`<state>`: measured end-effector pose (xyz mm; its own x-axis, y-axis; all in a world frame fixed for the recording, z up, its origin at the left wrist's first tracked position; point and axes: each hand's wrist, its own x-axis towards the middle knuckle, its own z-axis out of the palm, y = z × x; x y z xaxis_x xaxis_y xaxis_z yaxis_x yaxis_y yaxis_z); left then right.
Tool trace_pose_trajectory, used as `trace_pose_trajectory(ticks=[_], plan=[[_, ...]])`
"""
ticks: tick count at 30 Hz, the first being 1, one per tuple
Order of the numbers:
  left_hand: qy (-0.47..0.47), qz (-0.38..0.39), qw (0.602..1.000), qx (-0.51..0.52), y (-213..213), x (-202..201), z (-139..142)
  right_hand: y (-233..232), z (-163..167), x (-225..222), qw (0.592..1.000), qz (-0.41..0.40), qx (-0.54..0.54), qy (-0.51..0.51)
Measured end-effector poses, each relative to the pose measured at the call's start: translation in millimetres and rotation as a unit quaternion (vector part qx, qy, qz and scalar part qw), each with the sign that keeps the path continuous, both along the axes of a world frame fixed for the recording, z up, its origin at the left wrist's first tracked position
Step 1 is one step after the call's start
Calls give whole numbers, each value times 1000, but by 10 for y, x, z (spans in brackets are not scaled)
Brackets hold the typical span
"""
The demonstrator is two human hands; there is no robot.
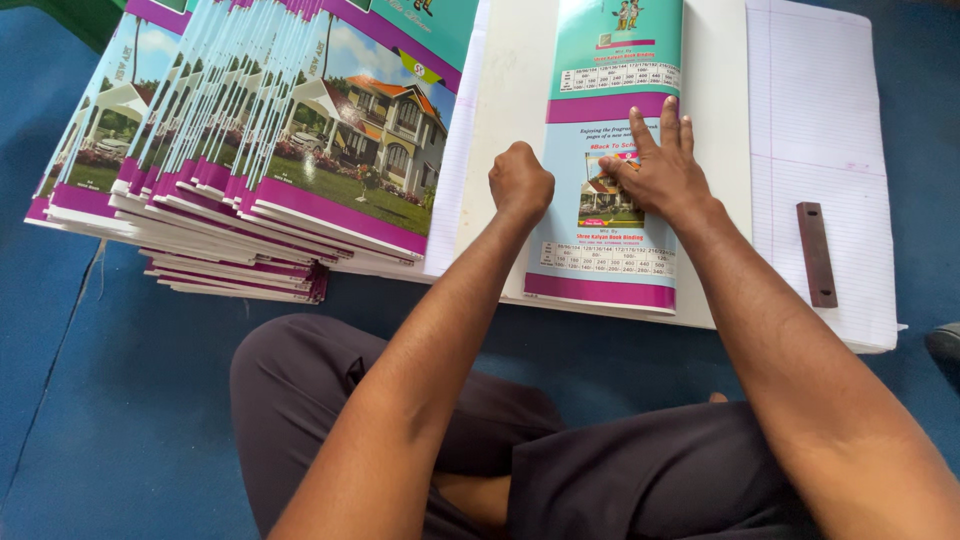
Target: The person sits on the floor and repeatedly folds a printed cover sheet around a stack of blank pages, then uses a small rectangular tool to press and crease the spine. The person repeats this process for multiple book units.
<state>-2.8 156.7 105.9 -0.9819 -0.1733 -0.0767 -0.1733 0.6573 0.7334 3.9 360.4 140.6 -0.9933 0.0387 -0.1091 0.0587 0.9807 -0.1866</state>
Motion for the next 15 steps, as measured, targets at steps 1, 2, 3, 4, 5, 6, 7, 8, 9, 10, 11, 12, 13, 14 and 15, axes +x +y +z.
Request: trace_pose_trajectory(ticks=[1,2,3,4,5,6,7,8,9,10,11,12,13,14,15], plan=[[-3,-1,1000,0,-1,1,5,-5,1,2,1000,1,3,0],[-4,1,1000,1,-1,1,10,-9,3,6,1000,1,6,0],[-5,3,1000,1,0,1,16,-12,6,7,1000,-5,8,-7],[-6,6,1000,2,2,2,22,-16,11,5,1000,-10,11,-14],[0,4,1000,4,-3,10,24,-27,10,3,1000,-16,13,-21],[7,3,1000,5,-4,21,24,-35,6,4,1000,-14,19,-20],[14,2,1000,7,1,31,32,-39,8,6,999,-13,24,-19],[22,-1,1000,4,4,41,39,-41,12,9,999,-12,29,-17],[30,-4,1000,0,8,52,48,-41,16,17,999,-10,31,-15],[37,-6,999,-3,6,60,53,-49,16,22,999,-9,32,-13],[32,-24,999,-8,18,74,64,-54,23,34,999,-7,33,-10],[27,-42,999,-14,36,86,77,-60,31,47,999,-9,34,-12],[21,-60,998,-18,56,86,88,-66,40,53,999,-10,34,-13],[19,-77,996,-45,85,80,102,-73,47,64,999,-12,35,-15],[17,-95,993,-71,118,66,120,-86,51,72,999,-14,33,-16]])
